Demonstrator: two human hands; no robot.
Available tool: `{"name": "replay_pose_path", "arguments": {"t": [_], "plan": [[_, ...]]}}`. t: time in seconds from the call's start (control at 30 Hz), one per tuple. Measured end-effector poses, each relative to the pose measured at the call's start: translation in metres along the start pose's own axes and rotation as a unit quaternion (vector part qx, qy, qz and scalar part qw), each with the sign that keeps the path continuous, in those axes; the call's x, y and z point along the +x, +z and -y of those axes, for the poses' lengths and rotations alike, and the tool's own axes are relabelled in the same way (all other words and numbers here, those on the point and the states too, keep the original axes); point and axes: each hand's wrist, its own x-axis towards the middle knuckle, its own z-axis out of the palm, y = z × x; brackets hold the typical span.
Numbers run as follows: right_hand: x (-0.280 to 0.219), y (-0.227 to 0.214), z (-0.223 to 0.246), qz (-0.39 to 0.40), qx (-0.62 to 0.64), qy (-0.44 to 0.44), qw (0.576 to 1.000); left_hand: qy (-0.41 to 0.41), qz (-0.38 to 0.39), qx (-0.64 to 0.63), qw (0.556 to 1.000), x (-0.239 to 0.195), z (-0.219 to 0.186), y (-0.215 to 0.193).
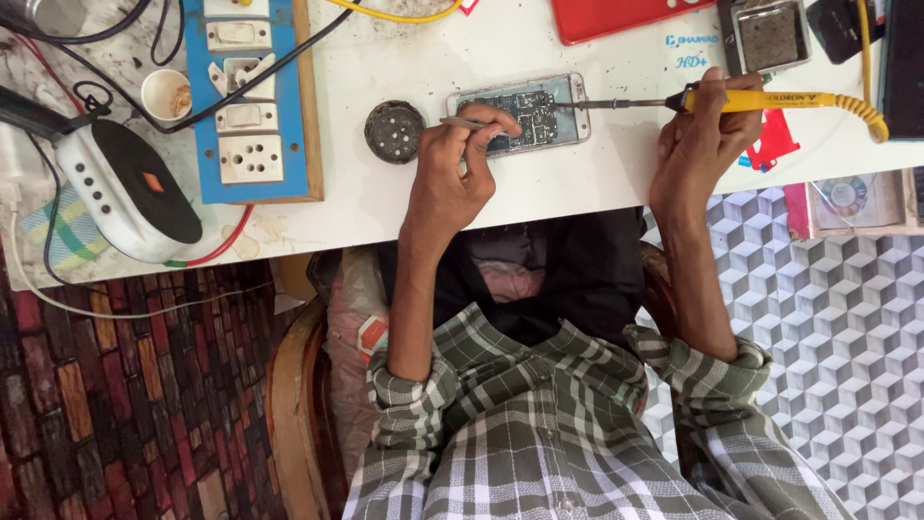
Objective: The person uses a soldering iron and tweezers to work on a smartphone motherboard. They repeatedly apply heat to various points on the circuit board while holding it steady with the other hand.
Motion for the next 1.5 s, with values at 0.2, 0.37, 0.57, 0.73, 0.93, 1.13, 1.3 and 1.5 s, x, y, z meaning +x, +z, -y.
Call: {"name": "replay_pose_path", "arguments": {"t": [0.2, 0.37, 0.57, 0.73, 0.93, 1.13, 1.3, 1.5], "plan": [[-0.0017, -0.0003, -0.0012, -0.009, 0.004, -0.007, 1.000, -0.030, 0.005, 0.013, 0.999, -0.0006, 0.0009, -0.0001], [-0.0041, -0.0020, 0.0012, -0.025, 0.046, 0.000, 0.999, -0.027, 0.004, 0.002, 1.000, -0.0012, 0.0004, -0.0001], [-0.0018, -0.0005, 0.0024, -0.017, 0.032, 0.010, 0.999, -0.043, 0.000, 0.018, 0.999, -0.0012, -0.0012, 0.0007], [0.0002, 0.0005, -0.0004, 0.011, -0.004, -0.009, 1.000, -0.029, 0.005, 0.011, 1.000, -0.0007, 0.0009, -0.0003], [0.0006, -0.0011, -0.0025, 0.007, 0.006, -0.011, 1.000, -0.021, 0.000, 0.026, 0.999, -0.0020, 0.0002, -0.0002], [0.0010, -0.0005, -0.0020, 0.012, -0.007, -0.013, 1.000, -0.030, 0.003, 0.011, 0.999, -0.0018, 0.0004, 0.0001], [0.0001, -0.0011, -0.0016, 0.002, -0.007, -0.003, 1.000, -0.017, 0.001, 0.016, 1.000, -0.0017, 0.0010, 0.0005], [-0.0004, -0.0006, -0.0007, -0.012, 0.025, 0.014, 1.000, -0.031, 0.007, 0.010, 0.999, -0.0019, -0.0008, -0.0006]]}}
